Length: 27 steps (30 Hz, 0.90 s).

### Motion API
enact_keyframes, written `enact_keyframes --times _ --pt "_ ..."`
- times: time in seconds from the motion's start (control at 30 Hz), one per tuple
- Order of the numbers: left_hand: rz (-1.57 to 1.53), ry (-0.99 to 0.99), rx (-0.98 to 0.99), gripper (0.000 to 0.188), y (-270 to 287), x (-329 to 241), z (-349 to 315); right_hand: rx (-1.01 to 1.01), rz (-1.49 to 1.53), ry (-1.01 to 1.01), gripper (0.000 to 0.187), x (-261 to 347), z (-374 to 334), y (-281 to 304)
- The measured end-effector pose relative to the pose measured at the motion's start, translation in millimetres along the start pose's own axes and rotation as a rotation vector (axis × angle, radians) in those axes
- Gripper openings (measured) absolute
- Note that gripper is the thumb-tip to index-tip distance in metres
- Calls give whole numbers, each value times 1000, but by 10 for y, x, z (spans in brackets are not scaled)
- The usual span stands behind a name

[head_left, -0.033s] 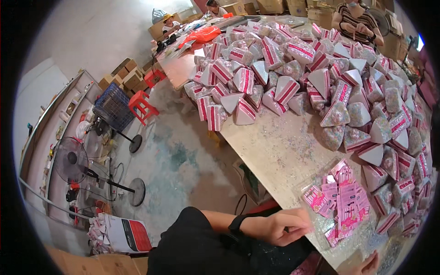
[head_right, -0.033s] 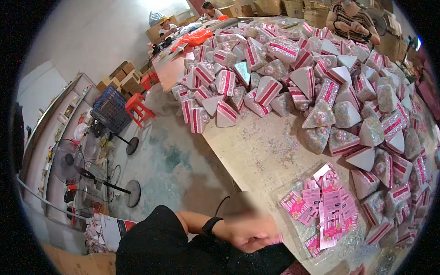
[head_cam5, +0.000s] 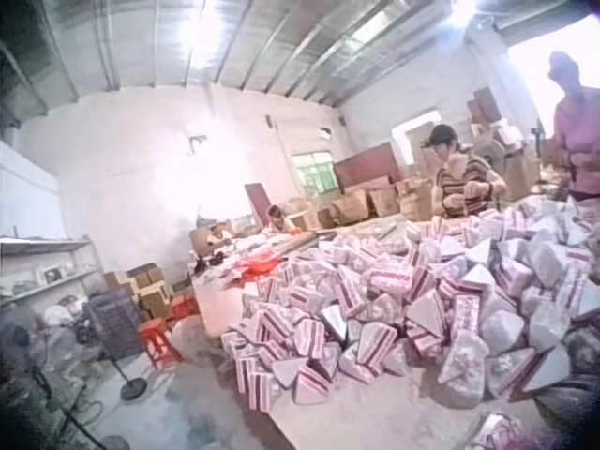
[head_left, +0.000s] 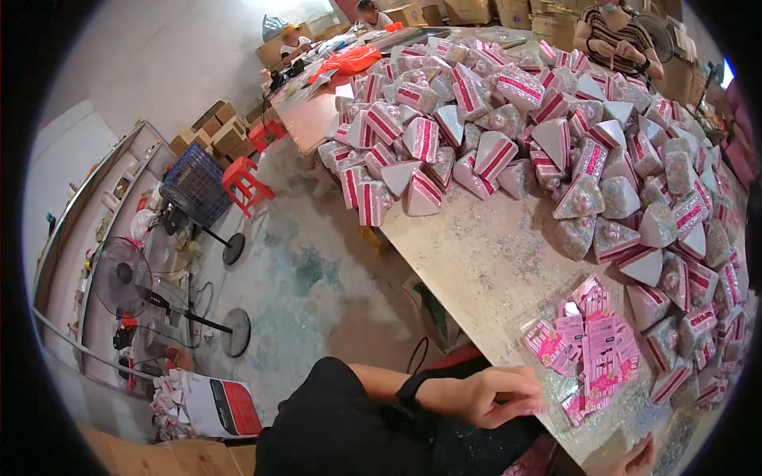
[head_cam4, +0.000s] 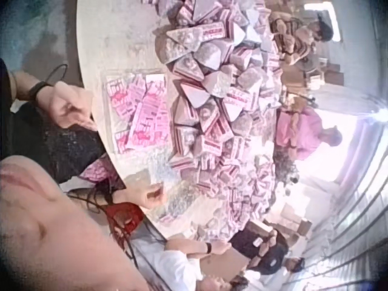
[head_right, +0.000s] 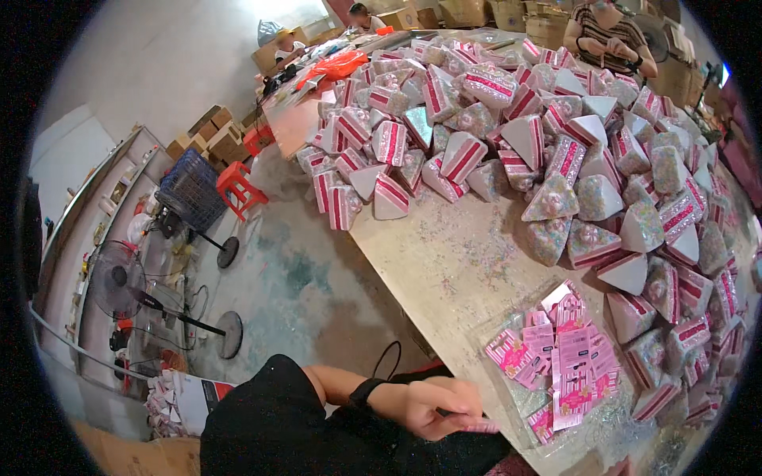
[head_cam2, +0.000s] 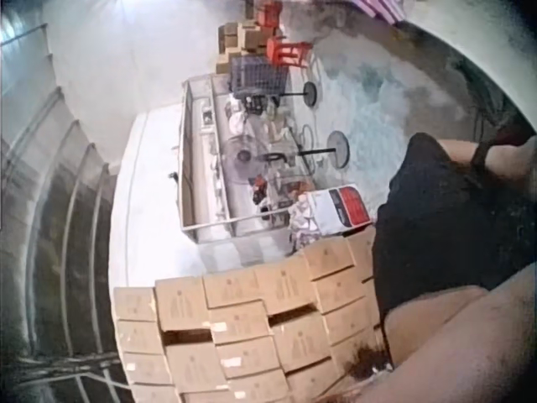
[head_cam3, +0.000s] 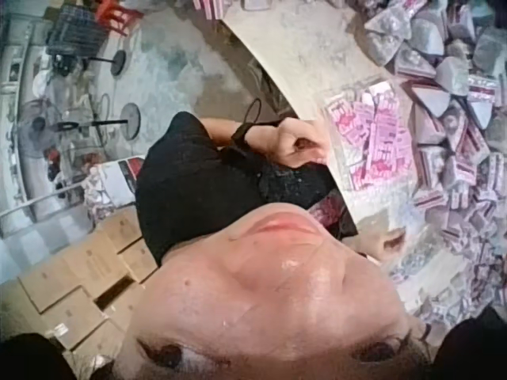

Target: Packaging small toy cake slices into containers with sprinkles and adding pink packets to sets.

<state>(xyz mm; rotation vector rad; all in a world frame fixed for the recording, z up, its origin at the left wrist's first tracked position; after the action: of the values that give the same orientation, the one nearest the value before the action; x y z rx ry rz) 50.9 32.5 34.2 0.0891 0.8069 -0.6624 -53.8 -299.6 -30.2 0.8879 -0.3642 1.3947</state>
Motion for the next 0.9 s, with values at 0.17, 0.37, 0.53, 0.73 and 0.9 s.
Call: enact_keyframes --times 0.17,0.37,0.53,0.73,0.9 --pt "-157 477 120 25 -181 77 -69 -58 126 69 20 -13 -21 36" --pt "12 325 109 30 -279 176 -171 -4 100 -54 17 341 -66 56" --pt "-81 336 180 52 -335 230 -249 151 335 -38 19 529 -427 40" --pt "-121 436 272 65 -383 251 -268 330 594 242 14 1093 -869 105" --pt "34 227 259 62 -389 244 -338 470 687 192 14 1253 -988 -2"
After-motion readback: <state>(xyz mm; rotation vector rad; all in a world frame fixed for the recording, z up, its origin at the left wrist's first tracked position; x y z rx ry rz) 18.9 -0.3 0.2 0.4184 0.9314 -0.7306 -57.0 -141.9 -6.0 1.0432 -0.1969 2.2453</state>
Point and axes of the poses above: each hand's wrist, its own z-axis towards the middle knuckle, its own y-axis out of the back of the hand, x = y × z, the point moved 3 cm from there along z, towards the middle knuckle, and after that the axes turned 11 degrees about -z, right-handed, at the moved point
